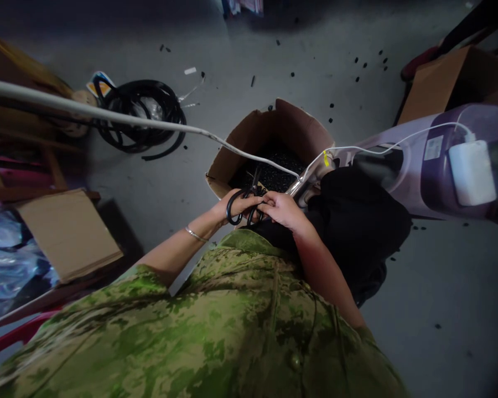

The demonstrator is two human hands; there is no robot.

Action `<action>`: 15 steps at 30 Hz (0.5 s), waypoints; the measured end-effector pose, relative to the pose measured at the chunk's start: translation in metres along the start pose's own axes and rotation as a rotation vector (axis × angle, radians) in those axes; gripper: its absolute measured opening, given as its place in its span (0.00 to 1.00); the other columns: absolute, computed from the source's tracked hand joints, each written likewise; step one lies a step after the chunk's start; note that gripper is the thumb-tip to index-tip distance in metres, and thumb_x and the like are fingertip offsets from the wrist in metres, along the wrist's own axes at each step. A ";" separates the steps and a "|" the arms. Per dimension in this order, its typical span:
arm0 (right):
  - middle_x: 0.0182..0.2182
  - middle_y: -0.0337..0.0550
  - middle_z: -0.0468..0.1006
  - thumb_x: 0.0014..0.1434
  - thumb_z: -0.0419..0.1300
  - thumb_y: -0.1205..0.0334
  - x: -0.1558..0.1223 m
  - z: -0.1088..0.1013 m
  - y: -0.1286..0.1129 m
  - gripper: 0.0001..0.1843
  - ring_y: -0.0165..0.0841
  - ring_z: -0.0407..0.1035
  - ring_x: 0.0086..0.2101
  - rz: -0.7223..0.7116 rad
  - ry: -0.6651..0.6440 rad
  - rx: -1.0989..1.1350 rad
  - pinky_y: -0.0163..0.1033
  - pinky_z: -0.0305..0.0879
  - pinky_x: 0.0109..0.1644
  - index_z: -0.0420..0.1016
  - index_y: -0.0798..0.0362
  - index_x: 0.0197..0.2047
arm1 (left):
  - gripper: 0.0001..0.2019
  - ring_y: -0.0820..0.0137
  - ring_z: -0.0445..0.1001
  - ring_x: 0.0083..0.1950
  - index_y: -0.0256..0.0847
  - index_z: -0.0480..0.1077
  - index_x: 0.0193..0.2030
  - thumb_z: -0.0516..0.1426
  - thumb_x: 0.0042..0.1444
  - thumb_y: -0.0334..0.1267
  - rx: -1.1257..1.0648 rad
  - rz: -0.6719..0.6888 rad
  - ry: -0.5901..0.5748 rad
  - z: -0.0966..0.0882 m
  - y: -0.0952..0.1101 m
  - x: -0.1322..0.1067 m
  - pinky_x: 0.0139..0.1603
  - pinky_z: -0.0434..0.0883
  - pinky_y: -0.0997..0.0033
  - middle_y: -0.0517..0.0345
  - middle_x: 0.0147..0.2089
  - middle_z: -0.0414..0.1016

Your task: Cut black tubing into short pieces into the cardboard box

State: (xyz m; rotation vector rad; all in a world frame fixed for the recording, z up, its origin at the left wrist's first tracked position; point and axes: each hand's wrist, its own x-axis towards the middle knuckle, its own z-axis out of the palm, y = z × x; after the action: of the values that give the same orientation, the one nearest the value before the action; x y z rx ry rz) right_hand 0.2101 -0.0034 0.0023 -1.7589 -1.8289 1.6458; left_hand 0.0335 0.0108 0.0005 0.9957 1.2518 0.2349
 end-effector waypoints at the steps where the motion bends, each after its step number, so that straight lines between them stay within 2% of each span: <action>1: 0.24 0.33 0.73 0.62 0.60 0.60 0.000 0.000 -0.001 0.05 0.28 0.66 0.25 0.006 -0.004 0.014 0.33 0.58 0.32 0.73 0.53 0.37 | 0.23 0.69 0.73 0.25 0.38 0.68 0.24 0.65 0.48 0.58 -0.015 -0.010 0.006 0.000 0.000 0.000 0.26 0.71 0.72 0.53 0.22 0.75; 6: 0.23 0.32 0.73 0.63 0.60 0.60 -0.004 -0.001 -0.003 0.05 0.27 0.66 0.21 0.045 -0.022 0.061 0.32 0.58 0.29 0.73 0.52 0.40 | 0.21 0.70 0.72 0.23 0.38 0.66 0.25 0.65 0.50 0.54 -0.137 -0.052 0.029 0.003 -0.005 0.002 0.26 0.70 0.71 0.54 0.22 0.75; 10: 0.24 0.35 0.77 0.64 0.60 0.59 -0.009 -0.006 -0.006 0.06 0.28 0.68 0.22 0.059 -0.051 0.041 0.33 0.60 0.30 0.74 0.52 0.39 | 0.17 0.68 0.74 0.25 0.37 0.68 0.28 0.65 0.51 0.50 -0.214 -0.051 0.022 0.005 -0.008 0.003 0.28 0.72 0.69 0.53 0.24 0.76; 15: 0.26 0.37 0.79 0.66 0.57 0.64 -0.023 -0.012 -0.009 0.06 0.26 0.69 0.22 0.108 -0.076 0.067 0.32 0.62 0.31 0.74 0.53 0.37 | 0.15 0.68 0.74 0.24 0.38 0.67 0.26 0.64 0.51 0.47 -0.197 -0.027 0.053 0.007 -0.008 0.005 0.28 0.73 0.69 0.53 0.23 0.76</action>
State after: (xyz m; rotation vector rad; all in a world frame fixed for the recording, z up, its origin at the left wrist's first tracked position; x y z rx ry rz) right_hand 0.2205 -0.0114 0.0262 -1.8207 -1.7152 1.8154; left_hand 0.0381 0.0062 -0.0094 0.8071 1.2629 0.3581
